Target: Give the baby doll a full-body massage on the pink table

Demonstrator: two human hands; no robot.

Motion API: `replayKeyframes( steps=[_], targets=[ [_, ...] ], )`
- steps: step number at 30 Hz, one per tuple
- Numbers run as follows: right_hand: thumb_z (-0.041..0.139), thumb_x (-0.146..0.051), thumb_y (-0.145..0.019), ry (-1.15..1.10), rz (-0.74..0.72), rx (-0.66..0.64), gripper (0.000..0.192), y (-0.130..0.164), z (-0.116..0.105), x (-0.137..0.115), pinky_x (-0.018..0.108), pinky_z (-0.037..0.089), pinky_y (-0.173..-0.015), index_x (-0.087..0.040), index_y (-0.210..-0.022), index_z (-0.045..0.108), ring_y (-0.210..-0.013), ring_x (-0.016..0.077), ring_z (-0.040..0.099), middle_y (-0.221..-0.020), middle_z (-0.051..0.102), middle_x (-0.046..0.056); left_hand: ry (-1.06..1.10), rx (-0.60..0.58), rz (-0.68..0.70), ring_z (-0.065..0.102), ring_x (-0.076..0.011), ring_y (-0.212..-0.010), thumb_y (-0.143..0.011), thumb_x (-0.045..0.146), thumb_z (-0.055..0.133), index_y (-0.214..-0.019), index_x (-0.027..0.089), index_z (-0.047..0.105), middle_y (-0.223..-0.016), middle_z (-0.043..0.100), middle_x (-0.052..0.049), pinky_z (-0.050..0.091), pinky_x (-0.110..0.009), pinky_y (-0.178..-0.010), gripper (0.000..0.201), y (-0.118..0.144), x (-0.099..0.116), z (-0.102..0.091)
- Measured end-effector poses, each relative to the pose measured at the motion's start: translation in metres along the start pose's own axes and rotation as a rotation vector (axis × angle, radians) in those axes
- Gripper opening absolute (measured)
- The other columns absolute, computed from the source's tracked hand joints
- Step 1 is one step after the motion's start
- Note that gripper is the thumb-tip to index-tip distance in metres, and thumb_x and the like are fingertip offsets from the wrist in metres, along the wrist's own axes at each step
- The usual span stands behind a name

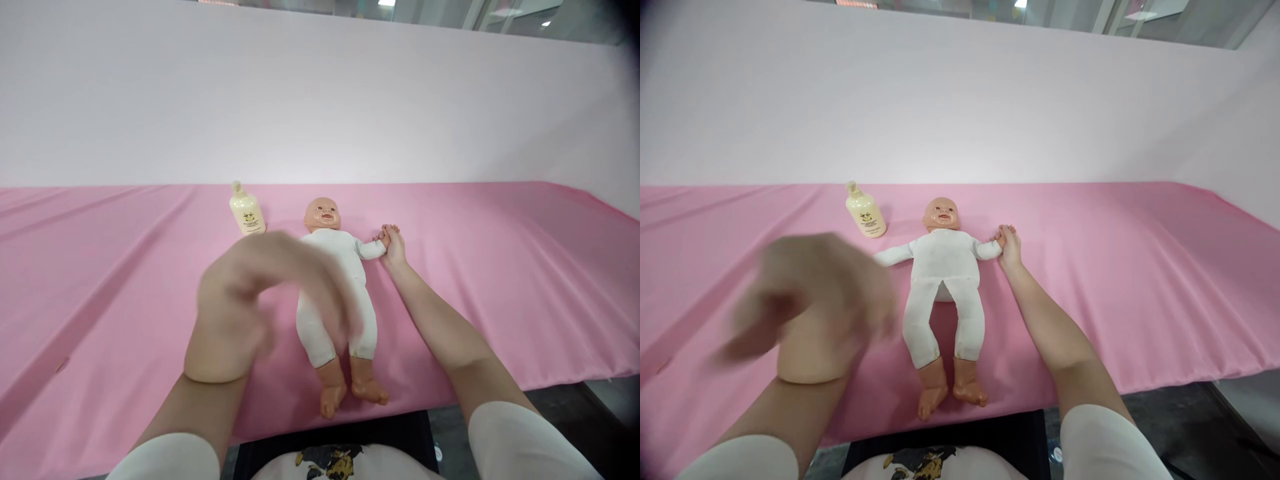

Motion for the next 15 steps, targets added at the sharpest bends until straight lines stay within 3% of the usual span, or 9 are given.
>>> replayKeyframes(
  steps=[2, 3, 6, 9, 11, 15],
  targets=[
    [0.068, -0.041, -0.085, 0.081, -0.059, -0.084, 0.024, 0.005, 0.007, -0.002, 0.023, 0.051, -0.053, -0.021, -0.079, 0.058, -0.051, 0.0093, 0.054, -0.057, 0.052, -0.007, 0.019, 0.014, 0.175, 0.072, -0.0238, -0.104, -0.093, 0.062, 0.054, -0.097, 0.024, 0.075, -0.102, 0.075, -0.005, 0.06, -0.038, -0.092, 0.043, -0.038, -0.013, 0.007],
    [0.068, -0.045, -0.085, 0.113, -0.081, -0.13, 0.026, 0.008, 0.011, -0.003, 0.023, 0.051, -0.053, -0.021, -0.08, 0.059, -0.051, 0.0096, 0.055, -0.057, 0.052, -0.006, 0.014, 0.061, 0.18, 0.068, -0.0242, -0.113, -0.097, 0.058, 0.049, -0.104, 0.023, 0.073, -0.114, 0.073, -0.006, 0.057, -0.04, -0.097, 0.043, -0.053, -0.026, 0.012],
    [0.075, -0.04, -0.079, 0.153, -0.13, -0.238, 0.025, 0.014, 0.019, -0.006, 0.023, 0.051, -0.056, -0.021, -0.088, 0.062, -0.055, 0.0096, 0.056, -0.061, 0.056, -0.006, -0.195, 0.056, 0.023, 0.049, -0.0241, -0.14, -0.101, 0.053, 0.044, -0.133, 0.024, 0.059, -0.148, 0.055, -0.008, 0.041, -0.043, -0.116, 0.046, -0.081, -0.083, 0.037],
    [0.081, -0.029, -0.071, 0.161, -0.177, -0.221, 0.027, 0.013, 0.019, -0.009, 0.02, 0.052, -0.065, -0.021, -0.09, 0.064, -0.066, 0.0078, 0.059, -0.074, 0.063, -0.005, -0.4, -0.144, -0.036, 0.033, -0.023, -0.151, -0.102, 0.042, 0.045, -0.144, 0.024, 0.05, -0.162, 0.037, -0.007, 0.028, -0.041, -0.124, 0.046, -0.088, -0.133, 0.067],
    [0.08, -0.033, -0.074, 0.172, -0.181, -0.173, 0.023, 0.011, 0.016, -0.009, 0.018, 0.051, -0.066, -0.02, -0.084, 0.063, -0.068, 0.0068, 0.059, -0.076, 0.063, -0.005, -0.529, -0.269, -0.087, 0.023, -0.0253, -0.155, -0.102, 0.04, 0.045, -0.149, 0.021, 0.044, -0.166, 0.029, -0.009, 0.023, -0.043, -0.126, 0.051, -0.086, -0.159, 0.081],
    [0.07, -0.049, -0.082, 0.175, -0.132, -0.125, 0.029, 0.005, 0.011, -0.003, 0.019, 0.048, -0.054, -0.021, -0.085, 0.06, -0.055, 0.0073, 0.055, -0.065, 0.057, -0.007, -0.728, -0.368, -0.201, 0.024, -0.0286, -0.154, -0.102, 0.043, 0.044, -0.153, 0.016, 0.038, -0.165, 0.028, -0.014, 0.019, -0.047, -0.125, 0.058, -0.082, -0.192, 0.092]
  ],
)
Point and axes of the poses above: each hand's wrist, its own y-axis away from the middle knuckle, its own z-axis out of the palm, x = y × z, the point moved 6 cm from there along -y, towards the middle knuckle
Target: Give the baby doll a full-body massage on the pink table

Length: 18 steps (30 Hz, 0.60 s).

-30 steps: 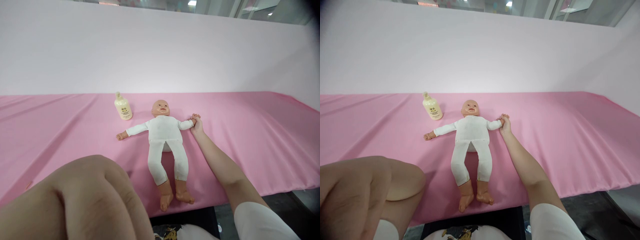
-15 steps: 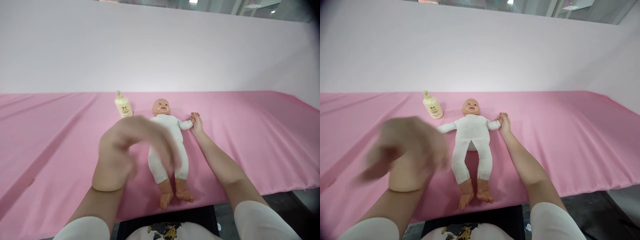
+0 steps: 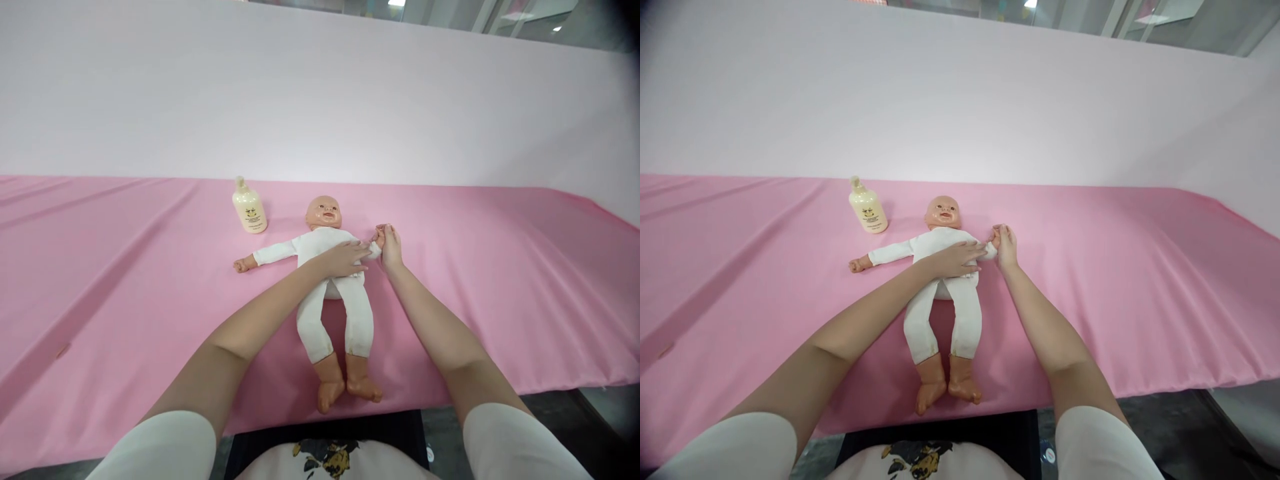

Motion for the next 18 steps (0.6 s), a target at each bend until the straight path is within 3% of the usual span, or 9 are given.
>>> replayKeyframes(
  steps=[2, 5, 8, 11, 13, 15, 16, 18],
  targets=[
    [0.073, -0.042, -0.078, -0.014, 0.017, 0.085, 0.028, -0.004, -0.009, 0.004, 0.02, 0.049, -0.051, -0.022, -0.091, 0.057, -0.052, 0.008, 0.055, -0.063, 0.056, -0.009, -0.033, -0.005, -0.014, 0.03, -0.0261, -0.152, -0.102, 0.041, 0.044, -0.149, 0.019, 0.044, -0.164, 0.029, -0.012, 0.019, -0.047, -0.124, 0.052, -0.002, -0.003, 0.005],
    [0.072, -0.032, -0.077, -0.027, 0.048, 0.24, 0.024, -0.013, -0.027, 0.009, 0.021, 0.05, -0.05, -0.023, -0.088, 0.052, -0.049, 0.0085, 0.054, -0.061, 0.054, -0.011, 0.004, 0.045, -0.007, 0.044, -0.0225, -0.144, -0.102, 0.037, 0.042, -0.132, 0.021, 0.061, -0.154, 0.049, -0.008, 0.017, -0.046, -0.125, 0.039, 0.003, -0.004, 0.006],
    [0.062, -0.033, -0.083, -0.024, 0.072, 0.376, 0.017, -0.022, -0.046, 0.013, 0.02, 0.049, -0.048, -0.023, -0.084, 0.048, -0.048, 0.0077, 0.051, -0.064, 0.052, -0.009, 0.089, 0.192, 0.0, 0.054, -0.0191, -0.132, -0.102, 0.034, 0.039, -0.118, 0.02, 0.067, -0.137, 0.065, -0.005, 0.02, -0.041, -0.125, 0.036, 0.024, -0.009, 0.0],
    [0.057, -0.023, -0.084, -0.017, 0.024, 0.505, 0.018, -0.026, -0.062, 0.012, 0.017, 0.052, -0.056, -0.025, -0.098, 0.047, -0.058, 0.0057, 0.055, -0.079, 0.052, -0.008, 0.244, 0.388, 0.004, 0.053, -0.0186, -0.131, -0.1, 0.035, 0.039, -0.116, 0.014, 0.065, -0.136, 0.063, -0.01, 0.033, -0.036, -0.119, 0.037, 0.064, -0.024, -0.003],
    [0.054, -0.016, -0.079, 0.043, -0.01, 0.539, 0.041, -0.026, -0.067, 0.01, 0.019, 0.055, -0.066, -0.029, -0.116, 0.041, -0.07, 0.0053, 0.059, -0.098, 0.054, -0.004, 0.406, 0.565, -0.118, 0.052, -0.02, -0.132, -0.098, 0.033, 0.045, -0.116, 0.016, 0.063, -0.139, 0.059, -0.012, 0.036, -0.038, -0.117, 0.031, 0.095, -0.047, 0.0],
    [0.052, -0.014, -0.075, 0.22, -0.032, 0.526, 0.059, -0.023, -0.067, 0.007, 0.028, 0.058, -0.085, -0.03, -0.129, 0.034, -0.093, 0.0089, 0.062, -0.125, 0.049, 0.003, 0.632, 0.741, -0.285, 0.054, -0.0229, -0.129, -0.093, 0.034, 0.053, -0.114, 0.016, 0.06, -0.133, 0.061, -0.013, 0.037, -0.042, -0.116, 0.029, 0.125, -0.073, 0.011],
    [0.051, -0.015, -0.074, 0.35, -0.057, 0.508, 0.064, -0.021, -0.065, 0.003, 0.035, 0.055, -0.097, -0.028, -0.134, 0.031, -0.111, 0.0128, 0.06, -0.136, 0.044, 0.007, 0.804, 0.813, -0.38, 0.057, -0.0242, -0.125, -0.09, 0.036, 0.056, -0.111, 0.016, 0.06, -0.127, 0.064, -0.012, 0.038, -0.045, -0.115, 0.029, 0.137, -0.086, 0.019],
    [0.05, -0.017, -0.072, 0.615, -0.142, 0.457, 0.071, -0.014, -0.056, -0.006, 0.05, 0.037, -0.118, -0.022, -0.14, 0.029, -0.139, 0.022, 0.042, -0.149, 0.034, 0.014, 1.198, 0.902, -0.502, 0.061, -0.026, -0.119, -0.087, 0.035, 0.06, -0.102, 0.016, 0.062, -0.116, 0.068, -0.012, 0.04, -0.047, -0.114, 0.025, 0.151, -0.103, 0.038]
  ],
)
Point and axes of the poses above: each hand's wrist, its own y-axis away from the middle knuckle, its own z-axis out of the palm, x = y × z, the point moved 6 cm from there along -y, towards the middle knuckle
